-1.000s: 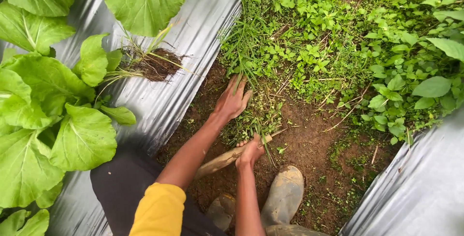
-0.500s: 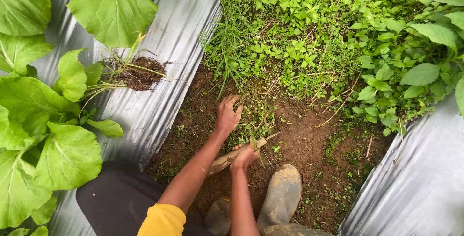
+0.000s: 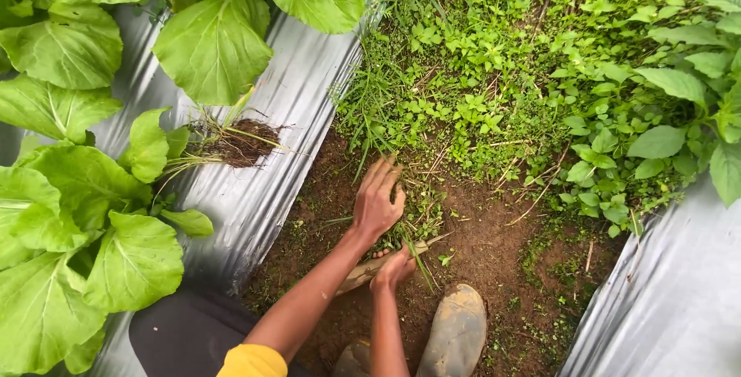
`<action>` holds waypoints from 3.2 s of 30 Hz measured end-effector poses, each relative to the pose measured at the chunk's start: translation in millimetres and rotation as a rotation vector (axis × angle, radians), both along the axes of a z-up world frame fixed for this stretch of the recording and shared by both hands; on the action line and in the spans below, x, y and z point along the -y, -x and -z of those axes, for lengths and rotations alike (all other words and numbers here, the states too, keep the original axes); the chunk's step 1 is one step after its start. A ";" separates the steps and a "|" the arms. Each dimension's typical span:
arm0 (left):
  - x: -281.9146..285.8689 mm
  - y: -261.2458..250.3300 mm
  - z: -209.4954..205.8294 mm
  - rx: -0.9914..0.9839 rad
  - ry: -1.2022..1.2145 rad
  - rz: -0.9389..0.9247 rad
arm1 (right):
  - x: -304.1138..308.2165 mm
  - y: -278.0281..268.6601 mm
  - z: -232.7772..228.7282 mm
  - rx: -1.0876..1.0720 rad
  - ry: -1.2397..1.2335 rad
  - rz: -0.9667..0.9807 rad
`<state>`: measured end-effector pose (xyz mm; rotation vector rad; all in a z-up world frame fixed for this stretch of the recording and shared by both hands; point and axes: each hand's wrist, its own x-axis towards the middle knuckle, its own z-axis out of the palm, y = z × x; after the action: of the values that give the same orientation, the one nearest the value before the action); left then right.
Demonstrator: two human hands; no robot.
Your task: The person uses a hoe to loosen the soil and uproot weeds growing between rows of leafy green vegetables. They gather the removed weeds by hand and place them on the plastic mulch covering the crop beds.
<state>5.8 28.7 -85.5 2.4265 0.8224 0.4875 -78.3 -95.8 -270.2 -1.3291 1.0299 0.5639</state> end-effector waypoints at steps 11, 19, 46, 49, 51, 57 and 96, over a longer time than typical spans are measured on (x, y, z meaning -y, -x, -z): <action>-42.0 -27.3 91.9 -0.621 0.014 0.346 | 0.6 -17.9 -32.7 -0.026 -0.072 -0.035; -22.6 4.8 14.6 -0.417 0.429 0.059 | 8.2 -8.5 -4.2 -0.029 -0.080 -0.025; 19.4 73.5 -15.8 -0.307 0.364 -0.181 | -3.7 -9.9 -70.4 0.117 0.138 -0.207; 19.8 72.7 -15.0 -0.198 0.367 -0.250 | -9.4 -19.0 -134.0 0.213 0.253 -0.231; 7.7 77.1 7.1 -0.140 0.112 -0.370 | -5.1 -20.1 -113.3 0.302 0.233 -0.109; -10.3 69.9 15.3 -0.233 0.164 -0.096 | 40.5 -32.3 19.7 0.253 0.070 0.006; 30.5 -9.7 -64.4 0.462 1.319 -1.107 | 19.5 -55.2 -73.4 0.521 -0.013 -0.696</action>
<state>15.5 -1.8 -21.1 0.5185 1.5306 0.5582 -23.0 -115.4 -196.8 -1.7030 0.1185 0.6768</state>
